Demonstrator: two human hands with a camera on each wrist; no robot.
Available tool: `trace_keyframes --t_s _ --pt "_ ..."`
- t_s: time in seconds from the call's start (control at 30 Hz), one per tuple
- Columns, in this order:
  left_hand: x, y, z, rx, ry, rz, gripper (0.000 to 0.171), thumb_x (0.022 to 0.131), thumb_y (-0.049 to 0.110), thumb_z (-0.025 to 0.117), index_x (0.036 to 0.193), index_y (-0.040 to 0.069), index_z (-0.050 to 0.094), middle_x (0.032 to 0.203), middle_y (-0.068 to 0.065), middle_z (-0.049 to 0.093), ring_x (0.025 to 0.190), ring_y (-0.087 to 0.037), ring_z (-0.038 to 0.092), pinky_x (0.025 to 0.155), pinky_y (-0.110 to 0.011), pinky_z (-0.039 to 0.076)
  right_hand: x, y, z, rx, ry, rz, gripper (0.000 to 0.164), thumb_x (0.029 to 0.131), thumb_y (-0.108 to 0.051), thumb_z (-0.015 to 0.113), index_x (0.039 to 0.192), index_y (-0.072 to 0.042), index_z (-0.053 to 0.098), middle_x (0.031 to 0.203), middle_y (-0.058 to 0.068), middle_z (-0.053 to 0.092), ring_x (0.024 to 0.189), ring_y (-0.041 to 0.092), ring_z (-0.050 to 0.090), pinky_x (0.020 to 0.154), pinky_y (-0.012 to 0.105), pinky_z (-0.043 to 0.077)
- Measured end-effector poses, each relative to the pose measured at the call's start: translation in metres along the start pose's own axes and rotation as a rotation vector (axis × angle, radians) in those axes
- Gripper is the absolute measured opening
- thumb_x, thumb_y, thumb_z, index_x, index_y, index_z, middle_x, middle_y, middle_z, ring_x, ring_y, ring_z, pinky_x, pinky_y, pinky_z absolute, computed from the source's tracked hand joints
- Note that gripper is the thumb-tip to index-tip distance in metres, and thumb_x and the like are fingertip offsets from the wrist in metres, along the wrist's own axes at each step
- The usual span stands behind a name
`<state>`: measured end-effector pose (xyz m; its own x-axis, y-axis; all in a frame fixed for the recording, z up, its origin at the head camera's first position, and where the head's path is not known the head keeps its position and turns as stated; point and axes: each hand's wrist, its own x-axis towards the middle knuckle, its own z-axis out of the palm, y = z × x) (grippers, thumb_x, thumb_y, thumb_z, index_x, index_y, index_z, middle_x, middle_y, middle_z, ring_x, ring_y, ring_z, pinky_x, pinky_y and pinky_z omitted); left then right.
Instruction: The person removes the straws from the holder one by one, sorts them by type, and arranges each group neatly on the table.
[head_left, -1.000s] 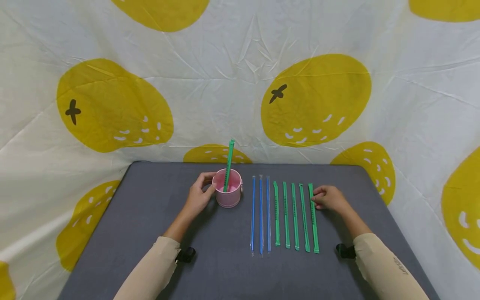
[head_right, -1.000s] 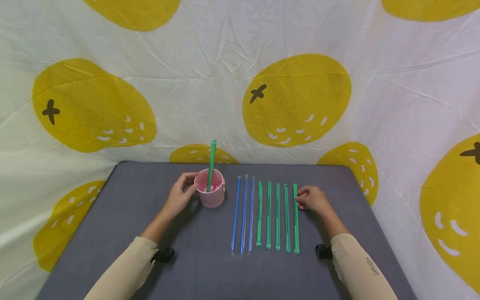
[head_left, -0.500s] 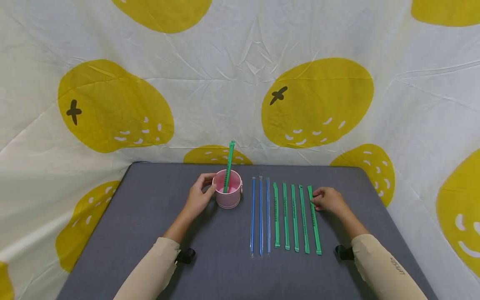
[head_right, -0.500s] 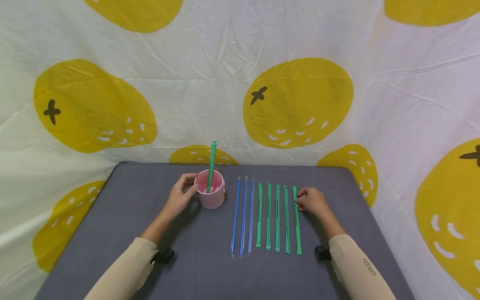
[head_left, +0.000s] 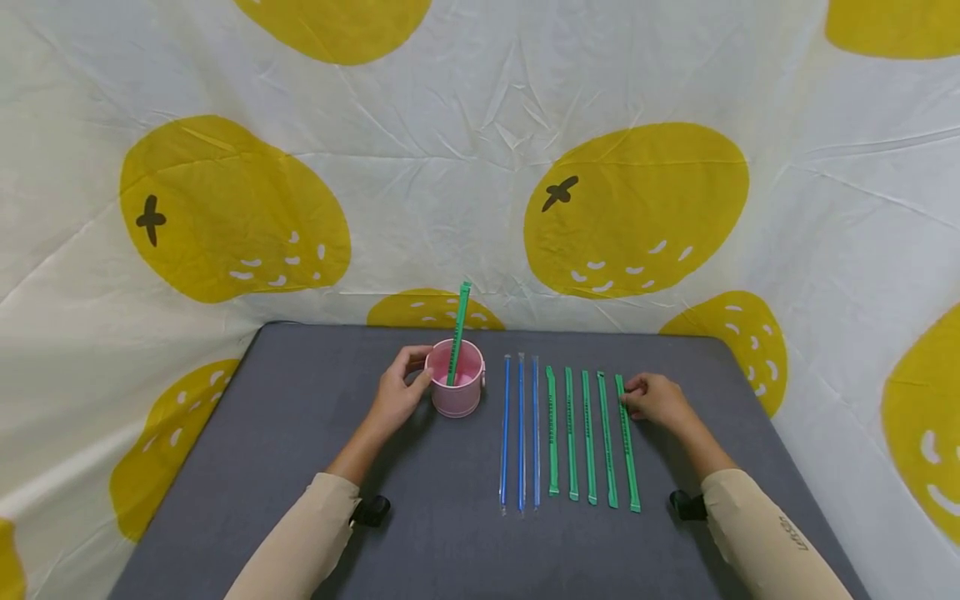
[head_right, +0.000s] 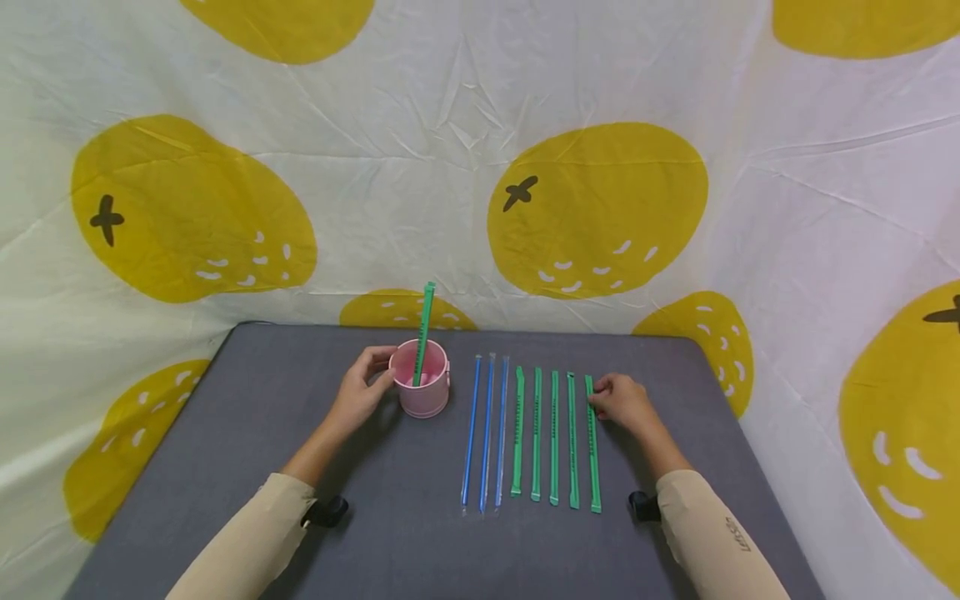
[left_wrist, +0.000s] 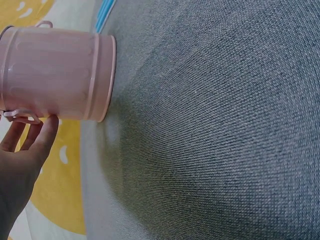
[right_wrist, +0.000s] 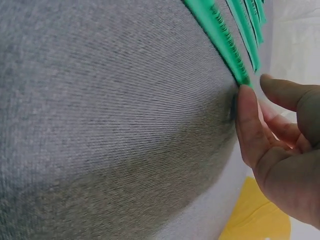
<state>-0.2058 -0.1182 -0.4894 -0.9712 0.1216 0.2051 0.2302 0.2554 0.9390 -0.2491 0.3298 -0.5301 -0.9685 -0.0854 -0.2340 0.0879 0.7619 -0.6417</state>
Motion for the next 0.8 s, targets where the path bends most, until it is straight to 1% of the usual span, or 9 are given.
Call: trace_keyframes --t_s 0.13,0.23,0.33,0.43,0.5,0.63,0.8 --pt "0.001 0.000 0.000 0.005 -0.003 0.003 0.043 0.095 0.013 0.061 0.131 -0.004 0.048 0.133 -0.026 0.053 0.125 -0.042 0.052 0.101 -0.055 0.045 0.001 -0.006 -0.004 -0.030 0.056 -0.028 0.035 0.094 -0.024 0.062 0.117 0.003 0.059 0.097 0.017 0.069 0.069 0.016 0.068 0.063 0.032 0.055" --pt "0.001 0.000 0.000 0.007 -0.003 -0.001 0.043 0.095 0.014 0.061 0.131 -0.004 0.048 0.133 -0.026 0.053 0.125 -0.042 0.052 0.102 -0.054 0.045 0.003 -0.013 -0.007 -0.052 0.099 -0.076 0.039 0.095 -0.032 0.061 0.118 0.000 0.059 0.101 0.016 0.069 0.071 0.015 0.065 0.063 0.031 0.053" --pt "0.000 -0.001 0.000 0.002 -0.003 -0.006 0.043 0.095 0.013 0.061 0.132 -0.005 0.048 0.134 -0.026 0.053 0.126 -0.042 0.051 0.102 -0.055 0.044 0.005 -0.026 -0.009 -0.042 0.115 -0.123 0.045 0.094 -0.041 0.059 0.119 -0.004 0.060 0.107 0.016 0.068 0.078 0.019 0.065 0.066 0.032 0.053" --pt "0.000 -0.003 0.000 -0.009 0.001 -0.002 0.043 0.095 0.012 0.060 0.132 -0.005 0.047 0.134 -0.026 0.053 0.125 -0.042 0.051 0.102 -0.056 0.044 0.008 -0.044 -0.007 -0.007 0.122 -0.170 0.044 0.093 -0.044 0.059 0.119 -0.008 0.060 0.110 0.015 0.068 0.089 0.024 0.065 0.071 0.035 0.055" --pt "0.000 -0.003 0.000 -0.014 0.003 0.002 0.043 0.095 0.011 0.060 0.132 -0.006 0.047 0.133 -0.027 0.053 0.125 -0.043 0.051 0.101 -0.056 0.044 0.010 -0.057 -0.004 0.017 0.129 -0.201 0.041 0.093 -0.043 0.060 0.118 -0.011 0.061 0.110 0.013 0.068 0.091 0.025 0.065 0.072 0.035 0.055" --pt "-0.001 -0.002 0.000 -0.007 0.000 0.000 0.042 0.095 0.012 0.060 0.131 -0.006 0.048 0.133 -0.027 0.053 0.125 -0.043 0.051 0.101 -0.056 0.044 0.015 -0.085 0.005 0.089 0.116 -0.259 0.038 0.093 -0.039 0.062 0.119 -0.011 0.062 0.110 0.011 0.068 0.093 0.024 0.065 0.074 0.035 0.055" --pt "0.000 0.000 0.000 -0.001 0.001 0.010 0.041 0.095 0.011 0.060 0.131 -0.005 0.048 0.133 -0.027 0.053 0.125 -0.044 0.051 0.102 -0.055 0.044 0.022 -0.120 0.017 0.174 0.092 -0.329 0.035 0.093 -0.033 0.064 0.118 -0.009 0.063 0.112 0.011 0.069 0.100 0.026 0.065 0.079 0.039 0.055"
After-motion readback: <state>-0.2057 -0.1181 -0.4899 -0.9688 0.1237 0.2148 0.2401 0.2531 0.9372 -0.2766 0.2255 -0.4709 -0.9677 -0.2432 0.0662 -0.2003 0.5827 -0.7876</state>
